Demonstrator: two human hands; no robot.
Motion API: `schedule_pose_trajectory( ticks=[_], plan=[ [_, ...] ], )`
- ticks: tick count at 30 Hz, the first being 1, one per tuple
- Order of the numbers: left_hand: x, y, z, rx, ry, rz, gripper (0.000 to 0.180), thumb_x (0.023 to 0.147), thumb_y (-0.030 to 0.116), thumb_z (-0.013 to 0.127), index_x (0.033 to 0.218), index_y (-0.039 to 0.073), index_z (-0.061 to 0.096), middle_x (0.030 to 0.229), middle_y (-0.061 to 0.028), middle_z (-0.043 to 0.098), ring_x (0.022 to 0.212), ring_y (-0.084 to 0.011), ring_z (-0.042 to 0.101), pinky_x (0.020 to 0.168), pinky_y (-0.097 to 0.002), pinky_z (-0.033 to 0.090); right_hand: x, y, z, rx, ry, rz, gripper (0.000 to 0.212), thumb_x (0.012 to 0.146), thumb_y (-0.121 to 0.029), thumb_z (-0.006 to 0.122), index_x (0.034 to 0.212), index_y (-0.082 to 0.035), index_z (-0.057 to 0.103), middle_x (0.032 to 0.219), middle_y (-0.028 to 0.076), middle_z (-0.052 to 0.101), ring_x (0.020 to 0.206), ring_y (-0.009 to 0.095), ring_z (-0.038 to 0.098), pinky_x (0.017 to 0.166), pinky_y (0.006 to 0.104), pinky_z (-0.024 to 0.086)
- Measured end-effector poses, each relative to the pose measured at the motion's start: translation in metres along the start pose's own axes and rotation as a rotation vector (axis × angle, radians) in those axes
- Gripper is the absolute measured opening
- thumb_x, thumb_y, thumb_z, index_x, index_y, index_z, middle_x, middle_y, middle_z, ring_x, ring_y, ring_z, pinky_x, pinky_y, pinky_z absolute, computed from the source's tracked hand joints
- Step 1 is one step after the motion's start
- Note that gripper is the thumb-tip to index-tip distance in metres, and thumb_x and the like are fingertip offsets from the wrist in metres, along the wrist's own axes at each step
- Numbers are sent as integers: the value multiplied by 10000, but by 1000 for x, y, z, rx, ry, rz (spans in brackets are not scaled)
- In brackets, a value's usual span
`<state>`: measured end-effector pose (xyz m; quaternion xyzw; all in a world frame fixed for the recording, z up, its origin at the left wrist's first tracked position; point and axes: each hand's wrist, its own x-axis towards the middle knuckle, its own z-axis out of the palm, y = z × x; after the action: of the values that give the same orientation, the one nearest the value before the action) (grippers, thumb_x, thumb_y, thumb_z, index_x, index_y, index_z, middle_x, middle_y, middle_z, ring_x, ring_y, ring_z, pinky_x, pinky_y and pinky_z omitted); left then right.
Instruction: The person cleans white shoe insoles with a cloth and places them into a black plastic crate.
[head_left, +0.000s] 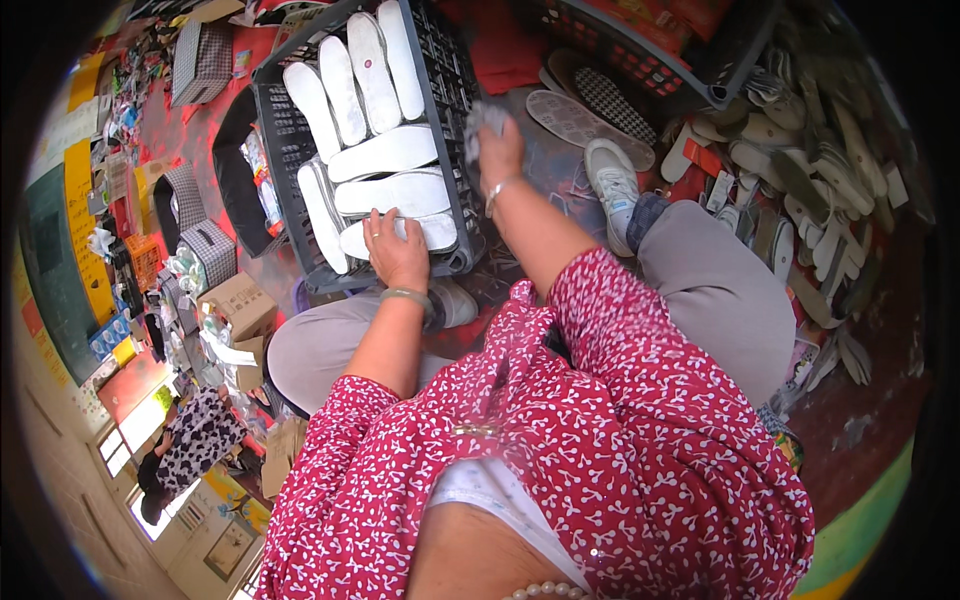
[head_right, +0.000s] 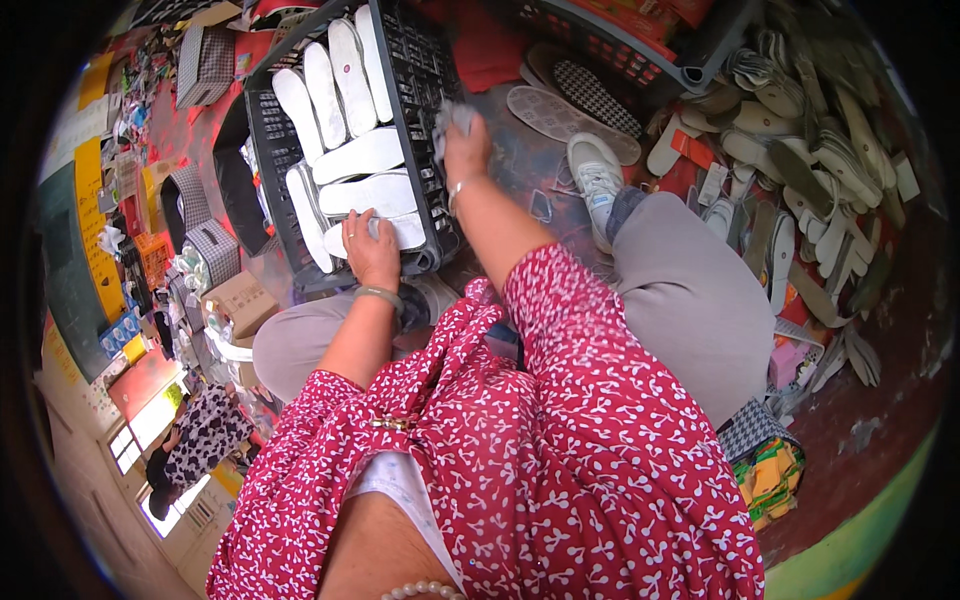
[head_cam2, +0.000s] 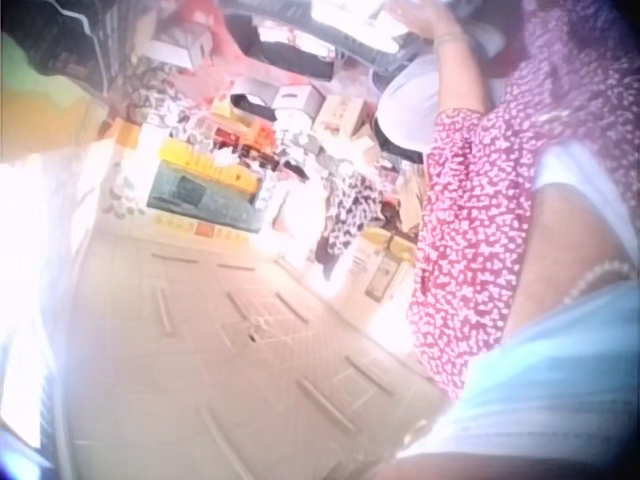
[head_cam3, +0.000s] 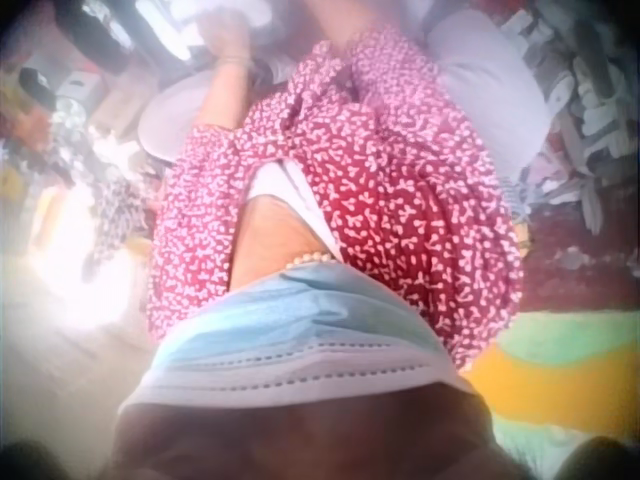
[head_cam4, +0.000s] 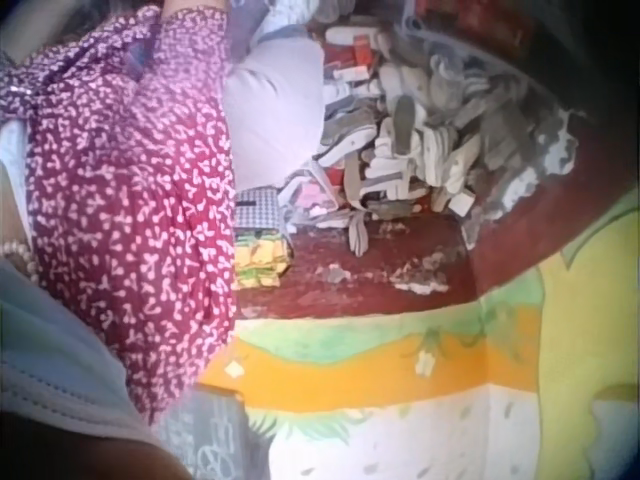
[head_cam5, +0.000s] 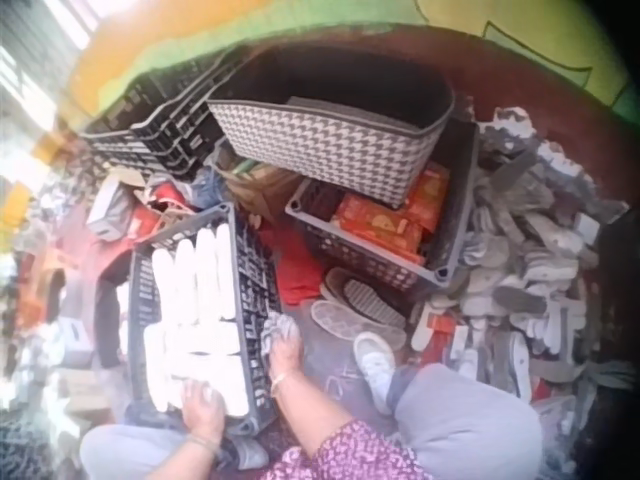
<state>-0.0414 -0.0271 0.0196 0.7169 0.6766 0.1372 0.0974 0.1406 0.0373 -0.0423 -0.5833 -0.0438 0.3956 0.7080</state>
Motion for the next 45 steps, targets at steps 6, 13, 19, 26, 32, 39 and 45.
schedule_pose_trajectory(
  ticks=[6, 13, 19, 26, 32, 39, 45],
  plan=[
    [-7, 2, -1, 7, -23, -6, 365, 822, 276, 532, 1103, 50, 587, 1326, -159, 435, 1284, -336, 318, 993, -466, 320, 31, -27, 30, -736, -245, -131, 266, 724, -85, 635, 990, -81, 634, 913, 104, 659, 823, 203, 625, 729, 296, 486],
    [-3, -8, -6, 1, -50, -51, 381, 829, 280, 508, 1124, 49, 577, 1348, -158, 414, 1299, -339, 290, 1011, -479, 277, 33, 3, -13, -449, -661, 86, 259, 659, 16, 625, 902, -70, 645, 830, 39, 648, 736, 162, 607, 657, 294, 497],
    [5, -22, 0, 185, 12, 49, 375, 823, 252, 504, 1130, 50, 579, 1344, -160, 424, 1312, -329, 273, 1034, -496, 201, -16, 43, -35, -349, -643, 188, 260, 631, -12, 648, 888, -50, 633, 777, 16, 612, 680, 163, 578, 634, 305, 481],
    [-38, -16, -26, 7, 6, 95, 359, 819, 247, 508, 1111, 57, 595, 1324, -165, 446, 1298, -334, 299, 1025, -460, 258, -90, -6, -92, -952, -947, 57, 222, 617, -65, 635, 834, -18, 651, 757, 67, 629, 705, 173, 577, 660, 298, 467],
    [-37, -14, -26, -57, -55, 66, 379, 800, 272, 516, 1110, 68, 594, 1309, -164, 460, 1275, -320, 342, 1012, -433, 306, -76, -24, -115, -573, -738, 257, 261, 682, -58, 616, 940, -37, 648, 808, 69, 638, 750, 163, 602, 683, 297, 479],
    [-50, -16, -17, -49, -89, 37, 407, 772, 292, 544, 1109, 69, 593, 1309, -152, 464, 1274, -310, 345, 1016, -431, 305, -107, 3, -94, -278, -678, 282, 296, 646, 18, 572, 931, -35, 635, 813, 19, 628, 754, 131, 579, 670, 250, 461],
    [-47, -16, -24, -39, -74, 62, 419, 767, 292, 546, 1119, 70, 587, 1310, -147, 464, 1278, -312, 338, 1010, -435, 308, -106, 15, -116, -821, -665, 184, 272, 641, -32, 587, 898, -72, 665, 816, 59, 655, 763, 164, 601, 699, 297, 473]
  ],
)
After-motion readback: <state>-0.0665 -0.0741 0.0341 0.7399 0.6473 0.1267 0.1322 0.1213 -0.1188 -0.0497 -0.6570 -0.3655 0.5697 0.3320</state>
